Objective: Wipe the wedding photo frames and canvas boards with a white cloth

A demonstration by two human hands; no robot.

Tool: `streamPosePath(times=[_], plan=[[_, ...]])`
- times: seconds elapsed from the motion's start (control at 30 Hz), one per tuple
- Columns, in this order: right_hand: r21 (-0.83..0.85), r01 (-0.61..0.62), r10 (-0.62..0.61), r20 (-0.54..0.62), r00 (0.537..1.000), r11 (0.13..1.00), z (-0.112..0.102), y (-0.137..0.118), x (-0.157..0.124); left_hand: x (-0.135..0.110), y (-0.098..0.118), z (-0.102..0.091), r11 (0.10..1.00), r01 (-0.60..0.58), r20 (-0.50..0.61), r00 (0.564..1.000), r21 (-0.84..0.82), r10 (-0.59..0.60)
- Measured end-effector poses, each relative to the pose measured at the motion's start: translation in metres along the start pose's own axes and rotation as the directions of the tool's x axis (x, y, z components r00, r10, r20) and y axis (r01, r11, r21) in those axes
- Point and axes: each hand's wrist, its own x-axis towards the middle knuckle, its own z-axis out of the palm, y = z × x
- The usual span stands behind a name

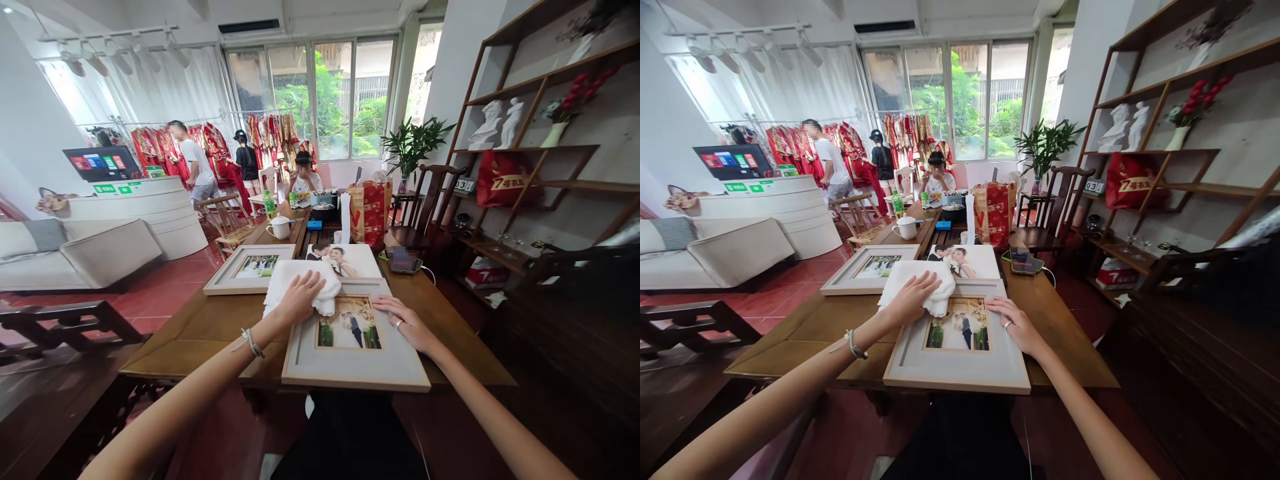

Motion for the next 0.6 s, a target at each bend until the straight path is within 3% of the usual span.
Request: streamPosePath(times=[0.13,0.3,0.4,0.5,0.6], plan=[[0.0,0.006,-0.006,-0.003,1.0,1.0,0.001,0.0,0.0,-0.018,0.004,-0.01,0.998,-0.063,0.071,0.995,-0.02,0.064],[0.011,0.002,-0.002,-0.014,1.0,1.0,0.002,0.001,0.0,-0.093,0.051,-0.021,0.963,-0.212,0.183,0.953,-0.166,0.241],[0.017,0.009,-0.008,-0.019,1.0,1.0,0.002,0.001,0.0,-0.122,0.07,-0.021,0.953,-0.198,0.197,0.95,-0.228,0.244],[0.016,0.007,-0.007,-0.019,1.0,1.0,0.001,0.001,-0.001,-0.113,0.066,-0.015,0.966,-0.155,0.152,0.97,-0.205,0.188],[0.012,0.004,-0.003,-0.019,1.0,1.0,0.001,0.0,-0.001,-0.08,0.048,-0.007,0.981,-0.121,0.071,0.989,-0.154,0.133]])
